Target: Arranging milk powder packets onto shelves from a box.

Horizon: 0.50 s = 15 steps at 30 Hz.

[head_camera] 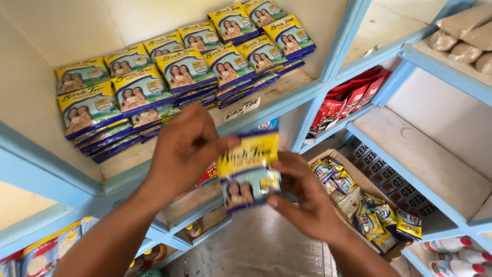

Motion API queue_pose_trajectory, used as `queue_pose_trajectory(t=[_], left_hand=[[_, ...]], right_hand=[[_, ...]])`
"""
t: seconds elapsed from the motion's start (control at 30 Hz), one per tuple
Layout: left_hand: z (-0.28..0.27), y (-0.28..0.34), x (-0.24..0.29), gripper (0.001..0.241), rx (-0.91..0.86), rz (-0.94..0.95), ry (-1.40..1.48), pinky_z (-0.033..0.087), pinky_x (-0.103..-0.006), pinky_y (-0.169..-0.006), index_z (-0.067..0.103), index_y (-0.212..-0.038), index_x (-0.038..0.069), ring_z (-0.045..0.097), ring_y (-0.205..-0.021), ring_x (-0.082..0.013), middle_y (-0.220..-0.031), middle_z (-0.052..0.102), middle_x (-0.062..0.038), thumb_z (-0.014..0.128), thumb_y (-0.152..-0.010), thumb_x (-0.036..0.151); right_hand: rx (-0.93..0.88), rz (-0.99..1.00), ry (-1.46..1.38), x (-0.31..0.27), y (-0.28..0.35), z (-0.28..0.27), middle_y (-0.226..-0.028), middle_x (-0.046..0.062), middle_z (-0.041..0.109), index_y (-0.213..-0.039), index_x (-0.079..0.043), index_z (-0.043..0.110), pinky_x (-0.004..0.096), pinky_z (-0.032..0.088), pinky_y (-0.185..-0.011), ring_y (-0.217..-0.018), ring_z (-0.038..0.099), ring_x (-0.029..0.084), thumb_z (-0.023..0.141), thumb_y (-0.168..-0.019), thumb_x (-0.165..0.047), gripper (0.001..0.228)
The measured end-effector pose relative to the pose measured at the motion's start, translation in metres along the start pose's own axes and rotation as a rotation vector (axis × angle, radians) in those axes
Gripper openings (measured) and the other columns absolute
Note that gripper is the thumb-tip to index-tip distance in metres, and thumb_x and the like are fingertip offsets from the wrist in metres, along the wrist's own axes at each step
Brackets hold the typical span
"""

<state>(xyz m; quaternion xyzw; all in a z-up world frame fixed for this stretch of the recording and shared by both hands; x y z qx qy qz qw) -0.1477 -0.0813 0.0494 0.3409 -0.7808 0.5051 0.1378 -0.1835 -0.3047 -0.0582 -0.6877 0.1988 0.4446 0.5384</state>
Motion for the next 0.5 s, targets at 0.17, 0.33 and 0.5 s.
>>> queue_pose_trajectory(t=[0.17, 0.33, 0.5], left_hand=[[-0.017, -0.059, -0.039, 0.035, 0.124, -0.062, 0.107, 0.045, -0.0297, -0.065, 0.052, -0.087, 0.005, 0.052, -0.077, -0.0120, -0.082, 0.054, -0.003, 0.084, -0.097, 0.018], [-0.042, -0.113, -0.055, 0.057, 0.035, -0.308, 0.300, 0.066, -0.0282, -0.071, 0.042, -0.133, 0.019, 0.067, -0.098, -0.0077, -0.112, 0.060, 0.001, 0.078, -0.090, 0.025], [-0.054, -0.143, -0.126, 0.056, -0.189, -0.490, 0.321, 0.066, -0.0331, -0.074, 0.054, -0.136, 0.015, 0.074, -0.099, -0.0156, -0.117, 0.065, -0.003, 0.079, -0.087, 0.009]], right_hand=[[0.158, 0.017, 0.090, 0.008, -0.085, -0.028, -0.136, 0.009, 0.062, -0.145, -0.005, 0.056, 0.032, 0.057, -0.096, -0.117, 0.063, 0.018, 0.073, -0.094, 0.007, 0.055], [0.159, 0.033, 0.040, 0.009, -0.175, -0.031, -0.136, 0.007, 0.062, -0.147, -0.008, 0.055, 0.031, 0.060, -0.091, -0.111, 0.064, 0.015, 0.073, -0.094, 0.006, 0.058], [0.103, 0.172, -0.068, 0.045, -0.248, -0.021, -0.121, 0.006, 0.062, -0.148, -0.013, 0.056, 0.029, 0.066, -0.084, -0.105, 0.067, 0.014, 0.071, -0.094, 0.003, 0.058]])
Point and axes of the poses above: each hand's wrist, its own y-axis away from the middle knuckle, its own z-axis out of the palm, x = y × z, the point moved 5 cm from there along -y, towards the middle knuckle
